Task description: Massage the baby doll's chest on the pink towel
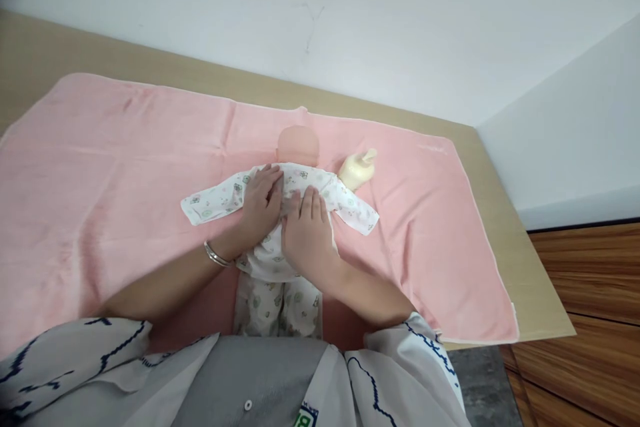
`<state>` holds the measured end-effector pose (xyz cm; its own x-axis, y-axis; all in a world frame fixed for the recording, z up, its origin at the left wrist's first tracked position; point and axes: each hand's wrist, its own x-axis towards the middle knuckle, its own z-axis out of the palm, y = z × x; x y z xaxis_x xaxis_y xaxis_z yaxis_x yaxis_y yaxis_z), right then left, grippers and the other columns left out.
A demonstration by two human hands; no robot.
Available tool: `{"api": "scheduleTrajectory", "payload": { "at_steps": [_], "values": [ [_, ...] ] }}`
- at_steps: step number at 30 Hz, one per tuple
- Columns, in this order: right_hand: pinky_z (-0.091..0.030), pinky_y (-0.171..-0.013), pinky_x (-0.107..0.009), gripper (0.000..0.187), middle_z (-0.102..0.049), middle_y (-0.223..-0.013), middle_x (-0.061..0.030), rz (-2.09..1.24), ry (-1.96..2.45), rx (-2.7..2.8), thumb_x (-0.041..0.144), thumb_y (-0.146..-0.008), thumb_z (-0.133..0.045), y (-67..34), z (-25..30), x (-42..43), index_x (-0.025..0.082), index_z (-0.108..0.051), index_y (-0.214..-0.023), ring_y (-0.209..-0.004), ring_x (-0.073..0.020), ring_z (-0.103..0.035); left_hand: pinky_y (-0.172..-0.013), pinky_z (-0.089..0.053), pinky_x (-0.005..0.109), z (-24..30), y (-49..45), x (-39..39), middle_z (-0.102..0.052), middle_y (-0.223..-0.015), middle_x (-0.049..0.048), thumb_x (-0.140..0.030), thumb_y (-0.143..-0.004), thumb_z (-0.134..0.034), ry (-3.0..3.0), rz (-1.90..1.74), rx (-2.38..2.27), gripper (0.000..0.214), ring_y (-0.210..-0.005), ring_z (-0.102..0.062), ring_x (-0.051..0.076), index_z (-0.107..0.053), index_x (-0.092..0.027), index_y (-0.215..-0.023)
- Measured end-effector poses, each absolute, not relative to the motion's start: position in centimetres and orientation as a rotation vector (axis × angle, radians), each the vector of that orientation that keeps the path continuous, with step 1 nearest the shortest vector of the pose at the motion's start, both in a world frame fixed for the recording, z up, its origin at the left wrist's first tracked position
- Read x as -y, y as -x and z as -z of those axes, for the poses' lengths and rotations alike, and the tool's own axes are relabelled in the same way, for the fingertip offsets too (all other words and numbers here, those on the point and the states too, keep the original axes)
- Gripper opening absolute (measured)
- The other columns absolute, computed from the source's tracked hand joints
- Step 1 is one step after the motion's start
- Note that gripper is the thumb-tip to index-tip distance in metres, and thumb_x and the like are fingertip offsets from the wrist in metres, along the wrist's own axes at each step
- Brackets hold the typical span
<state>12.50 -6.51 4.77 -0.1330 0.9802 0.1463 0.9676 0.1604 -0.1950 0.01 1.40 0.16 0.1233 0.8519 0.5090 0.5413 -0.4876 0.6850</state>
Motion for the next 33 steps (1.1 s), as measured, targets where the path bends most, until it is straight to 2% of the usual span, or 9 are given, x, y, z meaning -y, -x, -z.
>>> {"api": "scheduleTrajectory", "payload": {
  "at_steps": [5,7,12,18,21,25,28,30,33],
  "values": [
    [-0.022,-0.128,-0.056,0.058,-0.039,-0.161,-0.0214,-0.241,1.795,2.216,0.029,-0.104,-0.024,-15.2,-5.0,2.8,0.001,-0.037,-0.154,-0.154,-0.0319,-0.03,-0.125,-0.029,0.061,-1.1,-0.6,1.3,-0.043,-0.159,0.0211,-0.024,-0.098,-0.038,-2.24,-1.037,-1.349,0.053,-0.155,-0.026,0.034,-0.046,-0.005,-0.147],
    [-0.021,-0.129,-0.056,0.063,-0.037,-0.161,-0.0235,-0.235,1.872,2.113,0.036,-0.105,-0.028,-16.1,-4.8,1.1,-0.002,-0.035,-0.154,-0.155,-0.0334,-0.028,-0.126,-0.026,0.061,-1.3,-0.7,2.0,-0.039,-0.161,0.0199,-0.026,-0.099,-0.038,-2.27,-0.993,-1.331,0.054,-0.156,-0.022,0.034,-0.045,-0.006,-0.149],
    [-0.022,-0.128,-0.056,0.063,-0.035,-0.16,-0.0313,-0.122,1.953,2.127,0.031,-0.104,-0.032,-14.2,-4.7,3.2,-0.01,-0.033,-0.151,-0.154,-0.0393,-0.028,-0.126,-0.025,0.06,-1.0,0.1,-0.4,-0.039,-0.161,0.0189,-0.033,-0.101,-0.037,-2.188,-0.969,-1.335,0.055,-0.155,-0.025,0.034,-0.043,-0.009,-0.151],
    [-0.028,-0.126,-0.057,0.06,-0.04,-0.158,-0.027,-0.182,1.822,2.204,0.033,-0.104,-0.029,-13.4,-5.4,5.1,-0.003,-0.041,-0.151,-0.153,-0.0374,-0.031,-0.124,-0.023,0.063,-1.3,0.1,-1.4,-0.034,-0.161,0.0284,-0.036,-0.099,-0.041,-2.192,-0.884,-1.465,0.062,-0.155,-0.022,0.04,-0.039,0.0,-0.15],
    [-0.025,-0.128,-0.056,0.061,-0.036,-0.161,-0.0242,-0.289,1.789,2.169,0.035,-0.105,-0.023,-15.6,-5.2,2.0,-0.001,-0.04,-0.151,-0.155,-0.034,-0.027,-0.124,-0.024,0.063,-2.1,-0.6,1.4,-0.032,-0.162,0.0272,-0.033,-0.099,-0.041,-2.302,-0.856,-1.421,0.062,-0.155,-0.021,0.041,-0.038,0.0,-0.151],
    [-0.019,-0.128,-0.059,0.062,-0.029,-0.164,-0.0276,-0.259,1.893,2.125,0.033,-0.105,-0.027,-16.1,-4.8,0.9,-0.005,-0.031,-0.154,-0.157,-0.0368,-0.021,-0.123,-0.027,0.063,-2.5,-0.5,2.1,-0.035,-0.162,0.0251,-0.034,-0.101,-0.037,-2.334,-0.791,-1.378,0.059,-0.154,-0.023,0.042,-0.042,-0.002,-0.15],
    [-0.022,-0.127,-0.059,0.061,-0.03,-0.161,-0.032,-0.164,1.905,2.181,0.029,-0.104,-0.031,-14.0,-5.0,3.6,-0.008,-0.033,-0.152,-0.156,-0.0387,-0.023,-0.124,-0.027,0.063,-1.7,1.0,-1.3,-0.04,-0.16,0.0223,-0.04,-0.104,-0.032,-2.257,-0.807,-1.343,0.057,-0.152,-0.031,0.04,-0.045,-0.006,-0.148],
    [-0.023,-0.127,-0.059,0.06,-0.034,-0.16,-0.0314,-0.118,1.88,2.229,0.028,-0.103,-0.033,-12.7,-5.3,5.5,-0.007,-0.036,-0.152,-0.155,-0.0396,-0.026,-0.123,-0.028,0.063,-1.0,2.0,-3.6,-0.041,-0.158,0.0244,-0.048,-0.103,-0.034,-2.199,-0.768,-1.355,0.063,-0.151,-0.032,0.042,-0.045,-0.004,-0.148],
    [-0.027,-0.126,-0.056,0.059,-0.04,-0.158,-0.029,-0.158,1.834,2.254,0.03,-0.104,-0.031,-12.7,-5.8,5.9,-0.005,-0.041,-0.15,-0.153,-0.0383,-0.031,-0.122,-0.03,0.064,-0.9,2.2,-4.2,-0.041,-0.158,0.0257,-0.047,-0.101,-0.038,-2.239,-0.749,-1.402,0.064,-0.151,-0.033,0.043,-0.043,-0.004,-0.149]
  ]
}}
